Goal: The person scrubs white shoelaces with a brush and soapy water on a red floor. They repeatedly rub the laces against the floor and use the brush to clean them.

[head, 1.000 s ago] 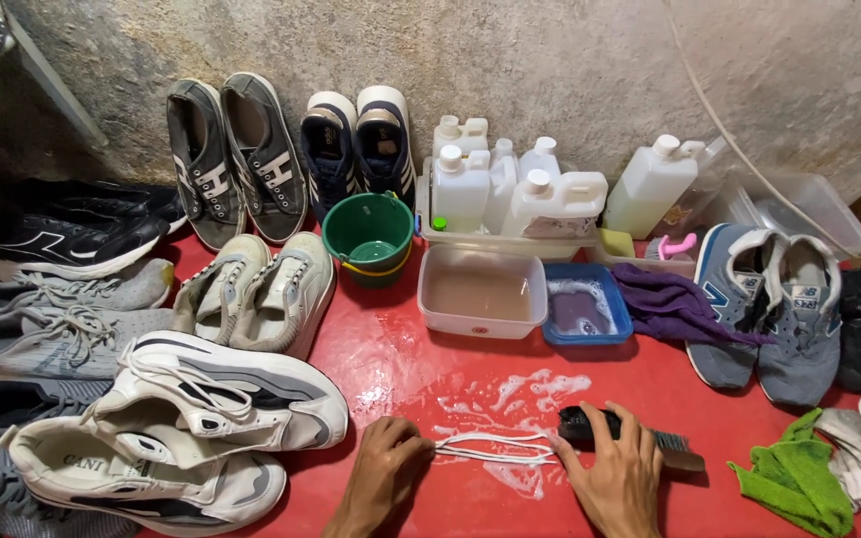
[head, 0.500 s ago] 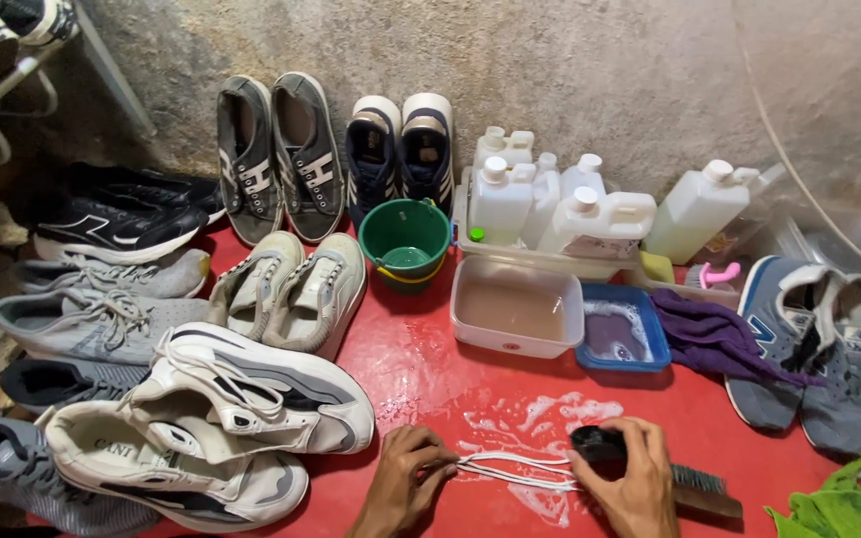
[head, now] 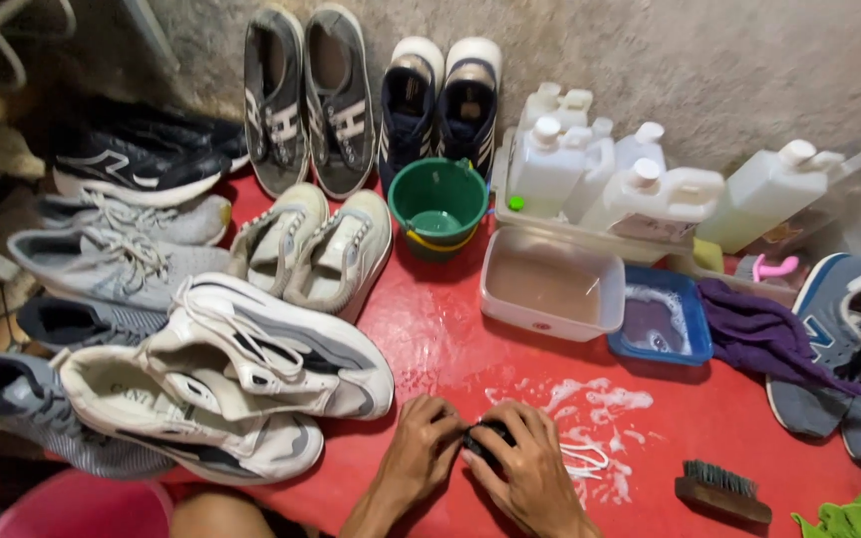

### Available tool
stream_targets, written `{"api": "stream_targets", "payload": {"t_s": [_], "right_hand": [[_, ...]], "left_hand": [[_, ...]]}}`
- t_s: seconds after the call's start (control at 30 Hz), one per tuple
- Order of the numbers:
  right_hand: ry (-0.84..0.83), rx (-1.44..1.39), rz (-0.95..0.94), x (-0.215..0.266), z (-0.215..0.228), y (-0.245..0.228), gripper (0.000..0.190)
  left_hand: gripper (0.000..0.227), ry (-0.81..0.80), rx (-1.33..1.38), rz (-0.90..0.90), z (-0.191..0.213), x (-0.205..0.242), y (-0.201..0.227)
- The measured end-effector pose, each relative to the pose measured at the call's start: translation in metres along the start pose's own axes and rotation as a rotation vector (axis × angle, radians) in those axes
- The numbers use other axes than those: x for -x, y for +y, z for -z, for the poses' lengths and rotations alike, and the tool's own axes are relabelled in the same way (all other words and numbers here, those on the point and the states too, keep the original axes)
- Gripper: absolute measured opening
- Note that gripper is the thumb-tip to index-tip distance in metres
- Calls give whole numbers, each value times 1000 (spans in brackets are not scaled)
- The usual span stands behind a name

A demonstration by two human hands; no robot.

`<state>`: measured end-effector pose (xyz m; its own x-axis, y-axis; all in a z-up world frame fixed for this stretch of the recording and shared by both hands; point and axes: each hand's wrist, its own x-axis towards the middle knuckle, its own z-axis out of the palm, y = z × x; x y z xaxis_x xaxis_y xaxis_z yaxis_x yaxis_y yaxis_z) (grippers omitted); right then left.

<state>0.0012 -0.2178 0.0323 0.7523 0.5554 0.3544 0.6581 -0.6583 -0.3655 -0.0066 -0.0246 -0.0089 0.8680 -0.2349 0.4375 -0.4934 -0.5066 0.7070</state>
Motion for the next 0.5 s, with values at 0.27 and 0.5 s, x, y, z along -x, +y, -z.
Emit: {"api": "stream_targets", "payload": {"t_s": [0.27, 0.5], "right_hand": [[84, 178, 12, 47, -8, 44, 23], [32, 166, -205, 67, 23, 72, 24]], "left_hand": [[1, 8, -103, 5, -12, 1, -10], [9, -30, -143, 66, -21, 6, -17]]}}
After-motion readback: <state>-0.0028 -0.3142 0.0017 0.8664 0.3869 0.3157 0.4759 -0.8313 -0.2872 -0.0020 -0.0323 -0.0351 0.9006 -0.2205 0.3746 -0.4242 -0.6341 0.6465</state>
